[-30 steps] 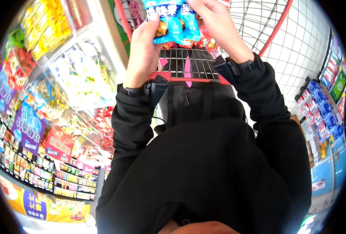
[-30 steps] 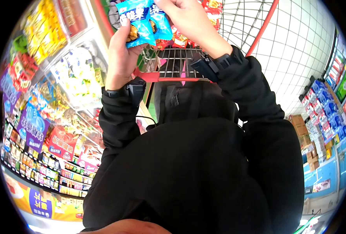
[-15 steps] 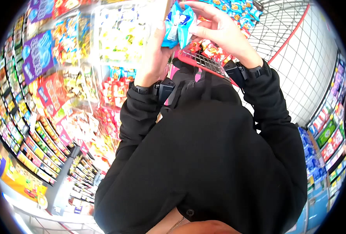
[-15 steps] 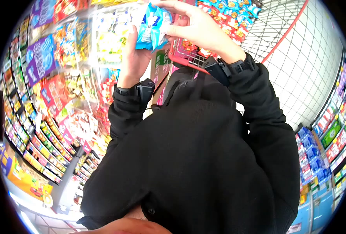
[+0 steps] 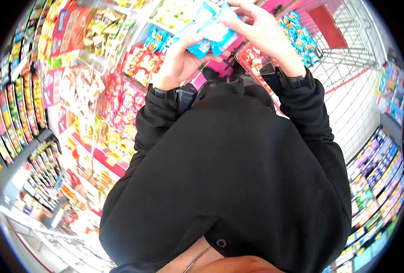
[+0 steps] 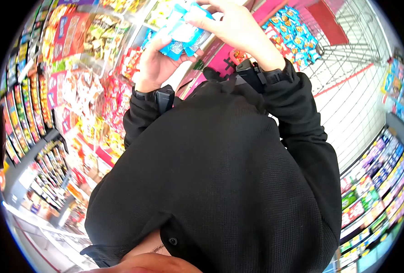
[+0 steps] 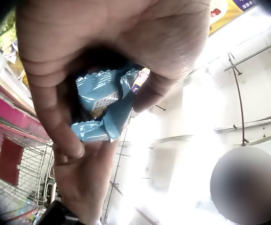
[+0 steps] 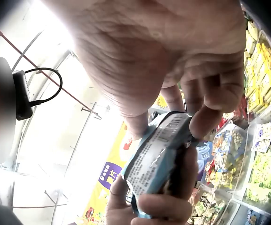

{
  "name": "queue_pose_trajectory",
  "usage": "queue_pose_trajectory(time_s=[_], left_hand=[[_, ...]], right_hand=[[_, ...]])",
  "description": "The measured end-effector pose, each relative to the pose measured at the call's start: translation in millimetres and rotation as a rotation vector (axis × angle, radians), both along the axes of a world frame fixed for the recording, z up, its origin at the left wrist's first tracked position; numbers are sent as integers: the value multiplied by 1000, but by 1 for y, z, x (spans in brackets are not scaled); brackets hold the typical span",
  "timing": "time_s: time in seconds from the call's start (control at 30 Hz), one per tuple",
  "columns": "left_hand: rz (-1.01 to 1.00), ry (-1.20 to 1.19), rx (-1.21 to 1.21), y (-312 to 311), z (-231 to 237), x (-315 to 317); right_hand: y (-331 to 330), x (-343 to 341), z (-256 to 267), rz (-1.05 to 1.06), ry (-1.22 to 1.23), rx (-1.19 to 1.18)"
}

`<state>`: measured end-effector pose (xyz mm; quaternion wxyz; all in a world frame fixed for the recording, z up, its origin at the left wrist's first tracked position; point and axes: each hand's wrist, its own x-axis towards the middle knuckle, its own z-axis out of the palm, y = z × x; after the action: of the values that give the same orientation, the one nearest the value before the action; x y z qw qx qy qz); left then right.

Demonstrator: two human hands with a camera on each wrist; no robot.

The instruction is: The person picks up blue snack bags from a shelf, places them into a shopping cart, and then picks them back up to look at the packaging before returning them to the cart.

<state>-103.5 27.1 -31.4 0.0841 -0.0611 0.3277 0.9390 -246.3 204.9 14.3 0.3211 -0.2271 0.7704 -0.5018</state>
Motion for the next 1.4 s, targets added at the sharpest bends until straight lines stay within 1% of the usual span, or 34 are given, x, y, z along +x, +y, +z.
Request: queue_pose_trajectory(time_s=[0.03,0.13,0.17,0.27,0.4,0.43,0.5,0.67,0.7,0.77,0.8,0.87,0.9,0.93,0.97,1.0,1.03,1.07,1.1,1.13,1.2,1.23,1.3,1.37,1.4], left_hand=[[84,-60,15,-2,3,10],[100,-9,95,-20,-1,32],[137,-9,79,-24,-3,40],[150,-51,-22,-36,-9,61],[171,-68,-1,-46,-20,86],[157,-47,62,-50,-29,91],[174,-48,97,-54,-36,102],[171,-46,131,-68,-42,119],[162,-41,87,-71,-45,120],[212,-17,130,-70,-46,124],[237,-4,151,-71,-46,126],[309,-91,112,-72,-54,131],[356,-159,71,-67,-49,134],[402,-229,28,-66,-47,136],[380,-196,145,-70,-64,142],[385,-213,57,-68,-70,142],[391,-229,-33,-67,-74,140],[394,-249,-122,-66,-77,138],[357,-221,-188,-68,-79,138],[355,-256,-229,-68,-84,136],[346,-327,-312,-65,-98,136],[373,-366,-289,-66,-103,136],[405,-333,-494,-78,-116,136],[460,-287,-673,-89,-136,135],[434,-375,-640,-96,-137,134]], right_hand=[[-7,3,-2,37,106,-47],[-25,6,-35,232,-47,-211],[-28,4,-38,326,-86,-106],[-53,32,-29,363,-159,-305],[-68,49,-36,317,-253,-163],[-74,52,-47,339,-252,-182],[-81,60,-48,356,-262,-161],[-100,77,-51,347,-264,-142],[-103,79,-55,355,-228,-131],[-111,79,-68,372,-152,-115],[-113,83,-77,340,-116,-103],[-119,92,-92,274,-47,-79],[-120,94,-90,270,-201,-20],[-123,95,-97,264,-289,-80],[-125,97,-109,257,-377,-139],[-129,101,-113,249,-466,-197],[-130,107,-110,198,-572,-212],[-134,109,-112,236,-605,-227],[-135,111,-116,273,-641,-238],[-136,112,-123,310,-676,-253],[-139,113,-148,330,-658,-183],[-142,113,-155,346,-658,-166],[-150,114,-160,353,-703,-156],[-159,106,-175,297,-763,-83],[-163,104,-180,269,-794,-46]])
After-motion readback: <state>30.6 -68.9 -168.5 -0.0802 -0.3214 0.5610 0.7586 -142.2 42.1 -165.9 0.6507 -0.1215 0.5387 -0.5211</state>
